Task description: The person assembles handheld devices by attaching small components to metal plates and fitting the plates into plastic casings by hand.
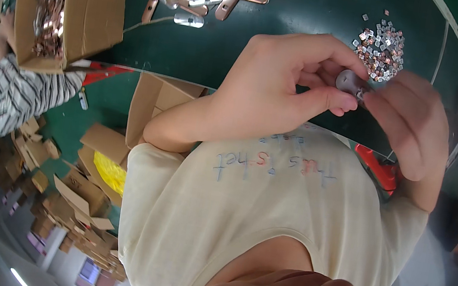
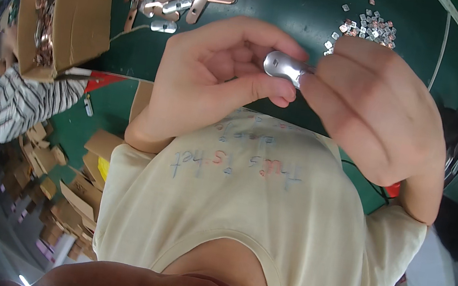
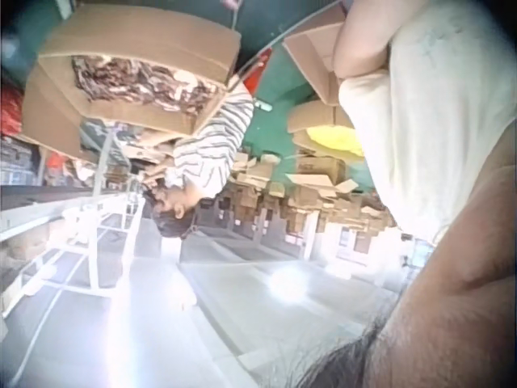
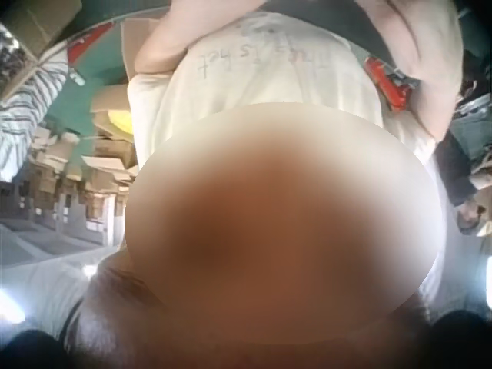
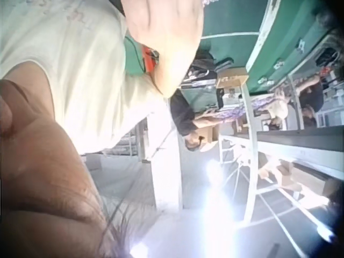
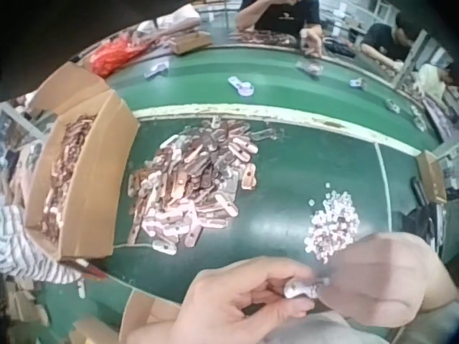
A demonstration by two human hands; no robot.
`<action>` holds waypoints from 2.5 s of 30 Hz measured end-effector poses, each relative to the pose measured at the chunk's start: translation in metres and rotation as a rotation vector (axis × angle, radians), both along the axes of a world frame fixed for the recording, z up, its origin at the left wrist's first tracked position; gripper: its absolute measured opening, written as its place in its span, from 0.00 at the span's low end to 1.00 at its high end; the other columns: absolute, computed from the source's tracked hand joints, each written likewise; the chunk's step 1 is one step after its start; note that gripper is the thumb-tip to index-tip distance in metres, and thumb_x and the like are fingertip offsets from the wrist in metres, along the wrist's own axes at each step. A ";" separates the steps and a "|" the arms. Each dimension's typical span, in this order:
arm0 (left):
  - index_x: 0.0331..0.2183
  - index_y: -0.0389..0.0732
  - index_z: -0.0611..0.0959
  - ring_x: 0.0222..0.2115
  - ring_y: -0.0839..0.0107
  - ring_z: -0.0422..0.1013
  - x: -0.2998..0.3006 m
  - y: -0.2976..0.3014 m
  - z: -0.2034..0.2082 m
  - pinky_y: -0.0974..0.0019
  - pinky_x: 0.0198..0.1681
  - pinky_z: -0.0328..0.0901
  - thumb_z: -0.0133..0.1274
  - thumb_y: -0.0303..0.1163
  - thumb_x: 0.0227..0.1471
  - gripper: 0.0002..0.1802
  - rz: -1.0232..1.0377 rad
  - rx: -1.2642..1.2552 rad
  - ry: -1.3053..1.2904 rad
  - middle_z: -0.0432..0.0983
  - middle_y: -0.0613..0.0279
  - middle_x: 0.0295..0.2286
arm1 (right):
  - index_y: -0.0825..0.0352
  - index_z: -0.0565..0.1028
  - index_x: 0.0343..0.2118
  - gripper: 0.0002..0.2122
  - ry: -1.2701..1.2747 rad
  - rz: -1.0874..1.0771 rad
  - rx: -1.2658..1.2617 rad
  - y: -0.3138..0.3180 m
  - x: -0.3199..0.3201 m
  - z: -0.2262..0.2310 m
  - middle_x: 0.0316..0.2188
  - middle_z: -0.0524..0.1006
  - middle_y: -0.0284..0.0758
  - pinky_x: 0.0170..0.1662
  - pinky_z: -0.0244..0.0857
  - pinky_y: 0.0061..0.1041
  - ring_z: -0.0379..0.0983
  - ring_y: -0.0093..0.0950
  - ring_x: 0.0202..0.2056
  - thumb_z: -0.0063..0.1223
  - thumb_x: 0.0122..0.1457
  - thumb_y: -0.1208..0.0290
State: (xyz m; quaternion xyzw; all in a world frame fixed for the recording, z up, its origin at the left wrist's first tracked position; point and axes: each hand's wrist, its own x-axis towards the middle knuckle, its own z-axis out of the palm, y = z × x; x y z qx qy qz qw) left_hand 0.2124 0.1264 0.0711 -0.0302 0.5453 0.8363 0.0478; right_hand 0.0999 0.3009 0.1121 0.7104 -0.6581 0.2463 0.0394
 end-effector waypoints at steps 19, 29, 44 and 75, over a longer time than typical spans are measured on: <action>0.37 0.28 0.74 0.27 0.69 0.73 -0.014 -0.025 -0.044 0.70 0.32 0.71 0.52 0.12 0.43 0.15 -0.026 -0.168 -0.066 0.73 0.54 0.29 | 0.34 0.55 0.56 0.31 0.303 -2.257 0.341 0.242 0.058 -0.149 0.53 0.56 0.49 0.50 0.45 0.62 0.49 0.51 0.56 0.48 0.48 0.41; 0.36 0.29 0.74 0.26 0.70 0.74 -0.006 -0.003 -0.049 0.70 0.31 0.71 0.53 0.14 0.42 0.14 0.119 -0.147 -0.064 0.74 0.54 0.28 | 0.53 0.63 0.51 0.30 0.474 -2.067 0.232 0.282 0.025 -0.153 0.45 0.63 0.41 0.46 0.52 0.43 0.59 0.38 0.48 0.54 0.45 0.46; 0.39 0.29 0.72 0.30 0.69 0.73 0.005 0.009 -0.044 0.70 0.35 0.70 0.51 0.15 0.45 0.15 0.055 -0.131 -0.056 0.73 0.53 0.32 | 0.63 0.69 0.48 0.34 -0.812 0.189 -0.838 0.096 0.058 0.075 0.43 0.70 0.42 0.41 0.67 0.34 0.66 0.40 0.47 0.51 0.44 0.38; 0.39 0.30 0.73 0.28 0.70 0.74 -0.004 0.005 -0.083 0.71 0.35 0.70 0.52 0.18 0.47 0.14 0.396 -0.100 -0.160 0.75 0.55 0.29 | 0.56 0.60 0.55 0.21 0.163 -1.493 0.473 0.020 -0.472 -0.121 0.60 0.49 0.30 0.55 0.46 0.45 0.41 0.40 0.61 0.40 0.57 0.65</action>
